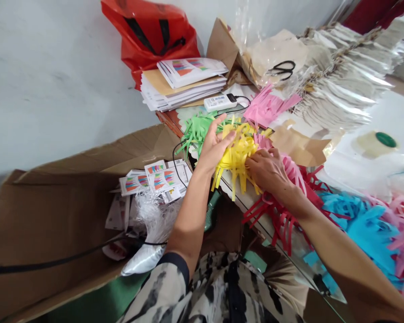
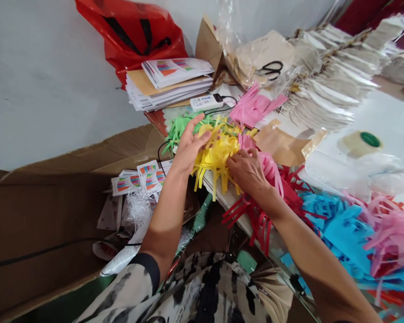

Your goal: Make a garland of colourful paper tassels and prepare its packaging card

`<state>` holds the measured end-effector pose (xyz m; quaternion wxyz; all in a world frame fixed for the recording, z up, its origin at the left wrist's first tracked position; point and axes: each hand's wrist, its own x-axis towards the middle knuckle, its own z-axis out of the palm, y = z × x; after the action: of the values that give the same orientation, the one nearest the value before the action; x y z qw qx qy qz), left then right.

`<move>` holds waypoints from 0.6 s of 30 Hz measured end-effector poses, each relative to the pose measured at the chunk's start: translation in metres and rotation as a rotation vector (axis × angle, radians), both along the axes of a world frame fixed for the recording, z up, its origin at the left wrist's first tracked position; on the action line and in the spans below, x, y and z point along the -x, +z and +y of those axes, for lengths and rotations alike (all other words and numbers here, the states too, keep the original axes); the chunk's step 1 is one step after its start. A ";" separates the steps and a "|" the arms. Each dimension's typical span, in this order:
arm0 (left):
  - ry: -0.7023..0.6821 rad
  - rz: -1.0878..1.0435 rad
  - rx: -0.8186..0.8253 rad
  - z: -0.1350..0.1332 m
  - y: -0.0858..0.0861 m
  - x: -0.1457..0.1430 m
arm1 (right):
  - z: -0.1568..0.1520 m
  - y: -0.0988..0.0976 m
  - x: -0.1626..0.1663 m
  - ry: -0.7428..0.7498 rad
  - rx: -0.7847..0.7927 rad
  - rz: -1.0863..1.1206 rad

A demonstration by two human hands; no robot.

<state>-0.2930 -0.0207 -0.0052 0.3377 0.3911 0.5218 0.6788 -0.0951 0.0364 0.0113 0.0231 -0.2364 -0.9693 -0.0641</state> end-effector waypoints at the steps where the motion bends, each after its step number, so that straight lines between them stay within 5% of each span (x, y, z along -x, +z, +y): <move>1: -0.002 0.010 -0.050 0.004 0.000 0.005 | 0.001 0.001 0.000 0.002 0.012 0.021; 4: 0.062 0.079 -0.228 0.007 0.004 0.021 | 0.010 0.008 0.001 -0.074 0.183 0.243; 10: 0.320 0.200 -0.427 -0.010 0.023 0.028 | 0.060 0.008 0.015 -0.526 0.826 0.793; 18: 0.282 0.465 -0.130 -0.002 0.003 0.012 | 0.065 -0.007 0.018 -0.416 0.813 0.830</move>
<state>-0.3047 -0.0226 -0.0025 0.0850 0.4807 0.5899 0.6432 -0.1129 0.1019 0.0041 0.2932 -0.4155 -0.7600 0.4047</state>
